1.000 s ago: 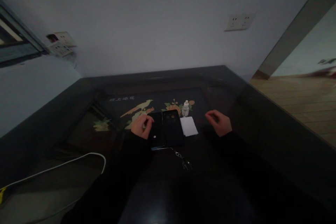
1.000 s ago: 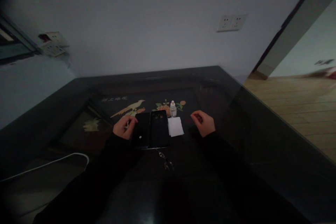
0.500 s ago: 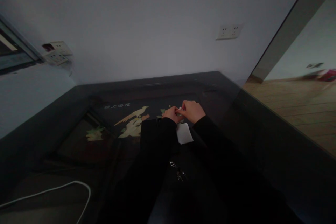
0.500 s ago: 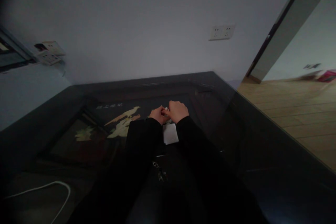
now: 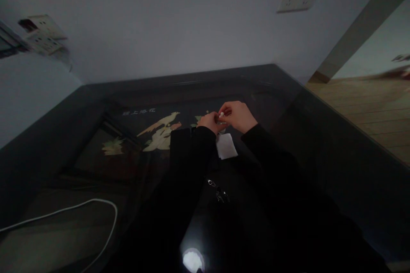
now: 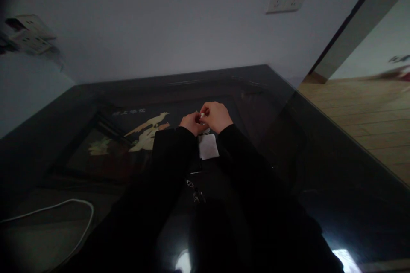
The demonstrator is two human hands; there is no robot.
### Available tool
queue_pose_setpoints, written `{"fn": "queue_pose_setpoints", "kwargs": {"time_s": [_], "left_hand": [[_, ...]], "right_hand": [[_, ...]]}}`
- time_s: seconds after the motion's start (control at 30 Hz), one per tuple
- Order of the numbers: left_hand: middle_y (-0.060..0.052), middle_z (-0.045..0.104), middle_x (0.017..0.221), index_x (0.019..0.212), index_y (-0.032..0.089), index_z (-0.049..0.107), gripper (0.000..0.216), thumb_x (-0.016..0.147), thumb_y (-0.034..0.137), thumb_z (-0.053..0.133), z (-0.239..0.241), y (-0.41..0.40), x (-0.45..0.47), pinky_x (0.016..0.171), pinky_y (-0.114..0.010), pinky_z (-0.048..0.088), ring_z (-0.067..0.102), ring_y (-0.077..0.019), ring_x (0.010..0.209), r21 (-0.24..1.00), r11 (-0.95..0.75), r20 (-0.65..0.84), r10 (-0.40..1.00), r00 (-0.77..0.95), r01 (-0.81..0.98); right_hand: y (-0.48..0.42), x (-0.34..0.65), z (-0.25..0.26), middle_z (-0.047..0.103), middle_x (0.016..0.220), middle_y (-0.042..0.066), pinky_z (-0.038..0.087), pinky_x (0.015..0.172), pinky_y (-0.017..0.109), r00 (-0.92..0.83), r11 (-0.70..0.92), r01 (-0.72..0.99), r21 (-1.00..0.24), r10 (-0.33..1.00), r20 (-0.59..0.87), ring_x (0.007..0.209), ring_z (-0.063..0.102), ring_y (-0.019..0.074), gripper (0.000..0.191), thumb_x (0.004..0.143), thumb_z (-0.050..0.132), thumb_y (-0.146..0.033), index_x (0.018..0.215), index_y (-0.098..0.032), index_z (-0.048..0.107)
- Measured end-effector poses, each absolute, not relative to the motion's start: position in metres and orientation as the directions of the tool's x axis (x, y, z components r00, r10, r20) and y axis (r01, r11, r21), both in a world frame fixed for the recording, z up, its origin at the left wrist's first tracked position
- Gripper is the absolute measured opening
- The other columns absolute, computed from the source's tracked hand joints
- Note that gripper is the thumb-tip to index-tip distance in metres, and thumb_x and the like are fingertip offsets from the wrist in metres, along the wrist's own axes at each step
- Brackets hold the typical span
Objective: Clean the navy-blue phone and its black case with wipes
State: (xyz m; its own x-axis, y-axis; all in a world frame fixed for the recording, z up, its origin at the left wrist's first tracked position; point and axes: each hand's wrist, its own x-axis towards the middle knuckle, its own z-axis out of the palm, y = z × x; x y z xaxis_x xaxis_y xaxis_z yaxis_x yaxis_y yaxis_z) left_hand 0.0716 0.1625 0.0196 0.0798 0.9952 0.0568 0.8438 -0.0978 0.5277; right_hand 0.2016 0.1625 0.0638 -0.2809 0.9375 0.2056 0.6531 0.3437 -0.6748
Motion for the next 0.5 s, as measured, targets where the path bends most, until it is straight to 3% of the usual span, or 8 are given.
{"fn": "queue_pose_setpoints", "kwargs": {"time_s": [0.1,0.2,0.33,0.5], "left_hand": [[-0.002,0.067,0.087,0.095,0.020,0.060,0.045,0.062,0.049,0.065,0.019,0.163,0.071,0.066,-0.023,0.044,0.061,-0.0160,0.079,0.540,-0.114,0.069,0.993,0.092,0.834],[-0.001,0.067,0.086,0.094,0.021,0.060,0.044,0.062,0.050,0.065,0.019,0.163,0.071,0.065,-0.023,0.044,0.061,-0.0156,0.078,0.546,-0.115,0.073,0.993,0.090,0.830],[-0.003,0.066,0.081,0.086,0.020,0.059,0.039,0.061,0.050,0.065,0.018,0.163,0.072,0.063,-0.026,0.044,0.061,-0.0183,0.076,0.530,-0.095,0.078,0.995,0.063,0.843],[-0.003,0.066,0.082,0.087,0.020,0.059,0.042,0.060,0.051,0.066,0.018,0.163,0.072,0.064,-0.027,0.044,0.062,-0.0192,0.077,0.530,-0.101,0.092,0.994,0.062,0.842]], "right_hand": [[0.165,0.205,0.062,0.067,0.068,0.001,0.048,0.061,0.023,-0.316,0.332,0.582,-0.742,0.934,0.170,0.067,0.063,0.0140,0.019,0.061,0.064,-0.005,0.076,-0.016,0.066],[0.165,0.205,0.059,0.067,0.071,0.002,0.048,0.059,0.024,-0.272,0.310,0.550,-0.776,0.944,0.185,0.067,0.063,0.0149,0.023,0.059,0.070,-0.010,0.080,-0.015,0.066],[0.165,0.202,0.055,0.065,0.067,0.003,0.047,0.060,0.029,-0.139,0.283,0.556,-0.782,0.959,0.249,0.065,0.062,0.0170,0.015,0.058,0.073,-0.019,0.068,-0.014,0.064],[0.167,0.203,0.053,0.067,0.066,0.002,0.048,0.063,0.026,-0.203,0.293,0.494,-0.818,0.954,0.218,0.066,0.063,0.0150,0.008,0.062,0.070,-0.015,0.069,-0.016,0.068]]}}
